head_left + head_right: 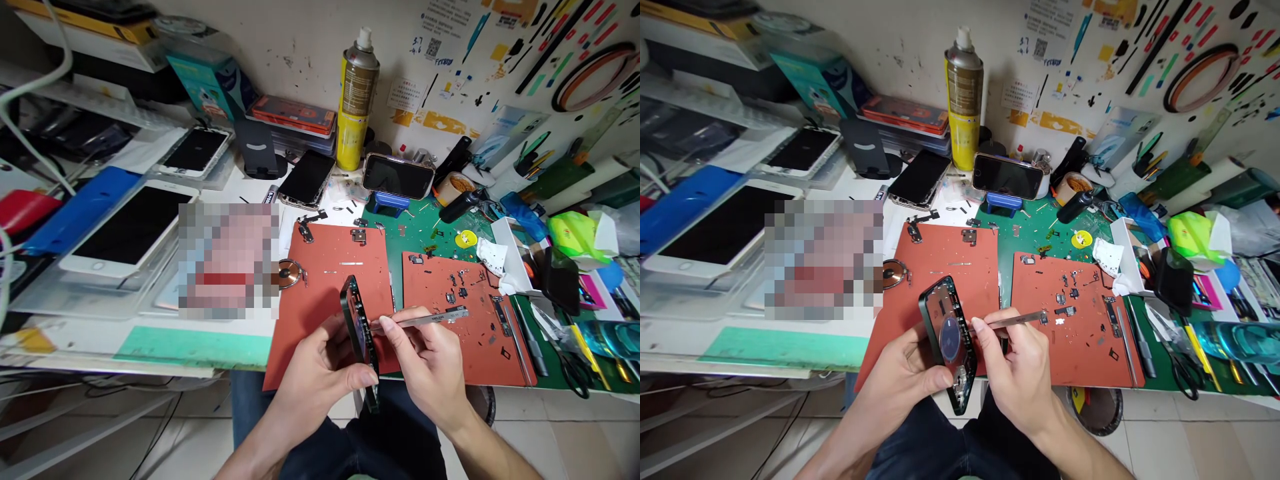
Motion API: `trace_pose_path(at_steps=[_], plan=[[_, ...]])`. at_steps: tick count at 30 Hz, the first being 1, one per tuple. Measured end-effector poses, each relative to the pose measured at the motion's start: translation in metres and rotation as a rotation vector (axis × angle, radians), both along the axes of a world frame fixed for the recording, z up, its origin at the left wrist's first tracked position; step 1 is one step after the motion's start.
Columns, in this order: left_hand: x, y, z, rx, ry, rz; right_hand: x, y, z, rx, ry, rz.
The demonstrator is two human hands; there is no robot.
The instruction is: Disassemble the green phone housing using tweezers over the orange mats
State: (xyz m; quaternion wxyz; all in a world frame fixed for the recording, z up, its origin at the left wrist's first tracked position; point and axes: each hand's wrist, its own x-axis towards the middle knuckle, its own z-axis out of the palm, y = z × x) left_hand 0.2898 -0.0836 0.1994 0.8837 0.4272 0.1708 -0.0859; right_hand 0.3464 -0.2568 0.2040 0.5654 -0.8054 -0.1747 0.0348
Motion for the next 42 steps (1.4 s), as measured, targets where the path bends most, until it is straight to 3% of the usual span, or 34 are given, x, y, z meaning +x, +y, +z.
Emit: trace_pose_path(at_steps=[10, 21, 25, 31, 36, 42], plan=[[0.0, -0.001, -0.005, -0.002, -0.005, -0.01, -0.001, 0.001, 0.003, -0.021, -0.034, 0.013], [0.0, 0.0, -0.001, -0.037, -0.002, -0.011, 0.001, 0.004, 0.009, -0.101, -0.206, 0.024], [-0.002, 0.002, -0.007, -0.037, -0.053, -0.021, -0.003, -0.001, 0.007, -0.005, -0.061, -0.019], [-0.007, 0.008, -0.022, 0.003, -0.105, 0.009, -0.004, -0.007, -0.01, 0.294, 0.216, -0.139], [-0.006, 0.009, -0.016, -0.065, -0.099, -0.014, -0.005, -0.007, -0.023, 0.443, 0.294, -0.141], [-0.002, 0.009, -0.013, -0.112, -0.117, -0.01, -0.003, -0.003, -0.023, 0.491, 0.317, -0.128]])
